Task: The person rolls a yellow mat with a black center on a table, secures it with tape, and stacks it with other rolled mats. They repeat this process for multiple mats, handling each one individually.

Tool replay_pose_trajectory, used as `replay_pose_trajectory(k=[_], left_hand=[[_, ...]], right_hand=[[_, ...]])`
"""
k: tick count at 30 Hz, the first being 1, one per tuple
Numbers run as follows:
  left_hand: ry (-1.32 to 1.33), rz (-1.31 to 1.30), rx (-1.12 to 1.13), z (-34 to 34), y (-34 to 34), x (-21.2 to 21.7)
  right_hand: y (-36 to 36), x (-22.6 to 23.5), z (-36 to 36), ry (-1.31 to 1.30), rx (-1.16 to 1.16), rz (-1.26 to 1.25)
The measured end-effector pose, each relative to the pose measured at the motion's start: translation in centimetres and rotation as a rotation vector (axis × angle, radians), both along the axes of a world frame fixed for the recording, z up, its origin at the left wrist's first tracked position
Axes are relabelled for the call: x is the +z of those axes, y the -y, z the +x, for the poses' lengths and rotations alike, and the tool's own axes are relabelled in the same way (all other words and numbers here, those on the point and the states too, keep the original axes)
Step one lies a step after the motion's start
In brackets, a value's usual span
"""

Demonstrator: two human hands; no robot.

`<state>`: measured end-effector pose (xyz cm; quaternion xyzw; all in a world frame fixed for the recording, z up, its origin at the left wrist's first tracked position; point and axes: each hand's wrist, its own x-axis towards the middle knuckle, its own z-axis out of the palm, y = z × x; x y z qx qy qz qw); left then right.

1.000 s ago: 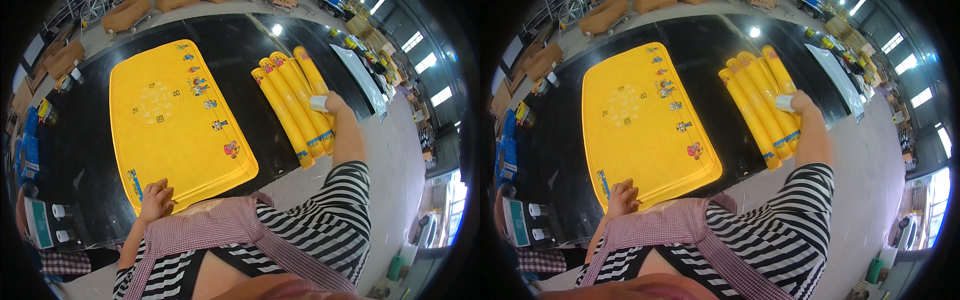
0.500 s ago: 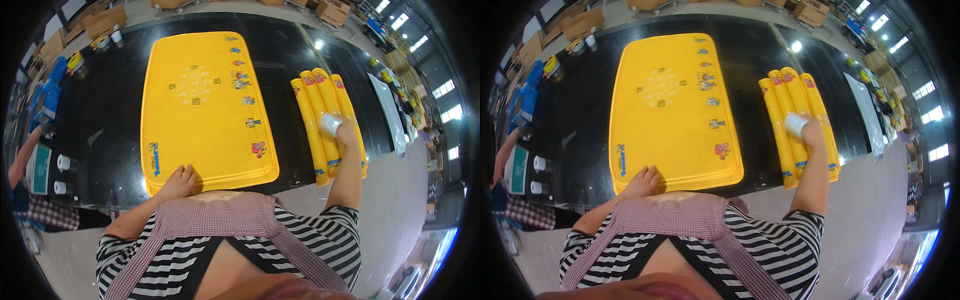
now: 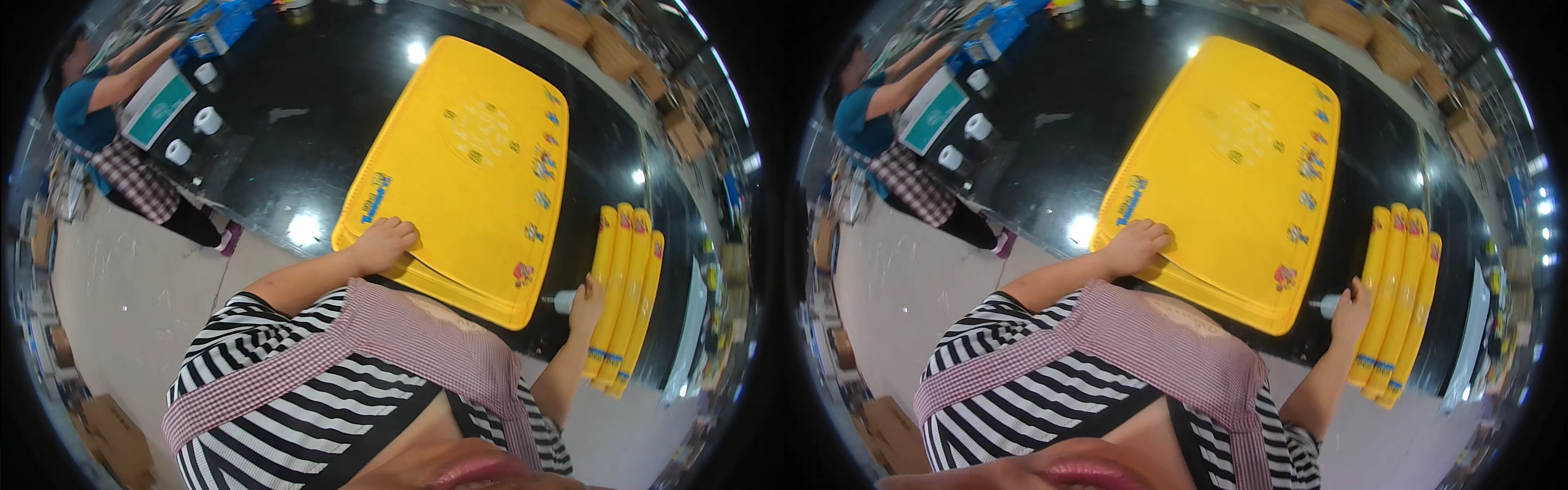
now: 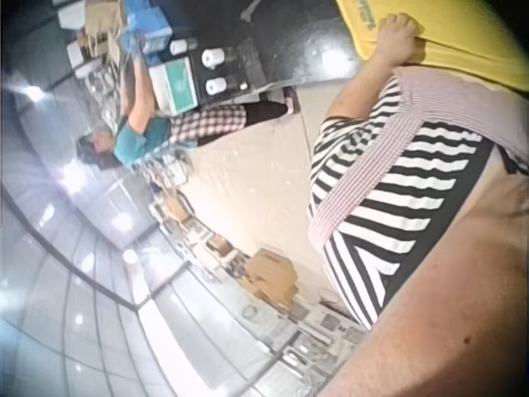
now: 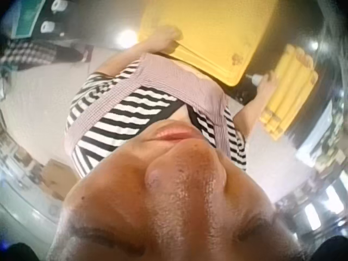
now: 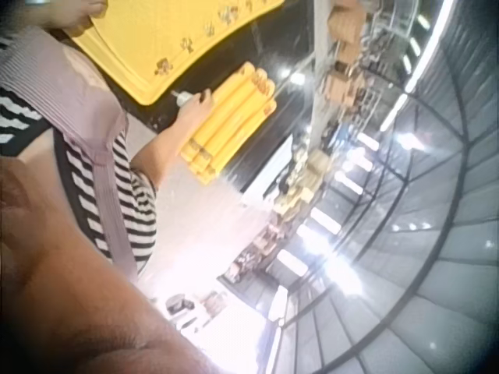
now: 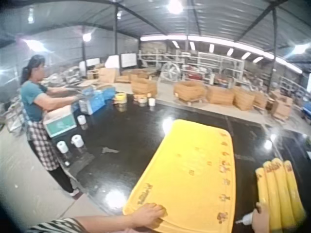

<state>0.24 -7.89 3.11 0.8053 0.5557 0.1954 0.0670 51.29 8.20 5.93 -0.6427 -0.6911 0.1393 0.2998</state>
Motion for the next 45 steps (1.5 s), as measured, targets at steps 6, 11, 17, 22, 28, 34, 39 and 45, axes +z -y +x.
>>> replay_pose_trajectory(k=[6, 11, 17, 22, 28, 34, 39, 45], left_hand=[[0.044, 0.102, 0.556, -3.9, 1.4, 0.3], [0.552, -0.250, 0.677, -5.9, 2.2, 1.9], [0.924, -0.412, 0.621, -4.6, 1.5, 4.2], [1.360, -0.304, 0.783, -3.8, 1.2, 3.3], [1.561, -0.347, 0.778, -3.6, 0.0, 1.5], [1.538, -0.399, 0.614, -4.7, 0.7, -1.0], [1.581, -0.384, 0.567, -4.6, 0.1, -1.5], [1.423, -0.670, 0.653, -6.3, -0.6, 1.3]], right_hand=[[6.0, -6.5, -5.7, -0.130, 0.097, -0.202], [6.4, -7.5, -7.8, 0.091, 0.097, -0.083], [5.6, -6.4, -8.6, 0.152, 0.067, -0.041], [3.9, -6.3, -8.4, 0.026, -0.032, -0.139], [0.7, -8.7, -5.5, -0.330, -0.166, -0.371], [0.0, -7.4, -6.3, 0.208, 0.012, -0.138], [-0.2, -7.3, -6.6, -0.360, 0.130, -0.449], [1.1, -0.9, -9.0, -0.788, 0.010, -0.646]])
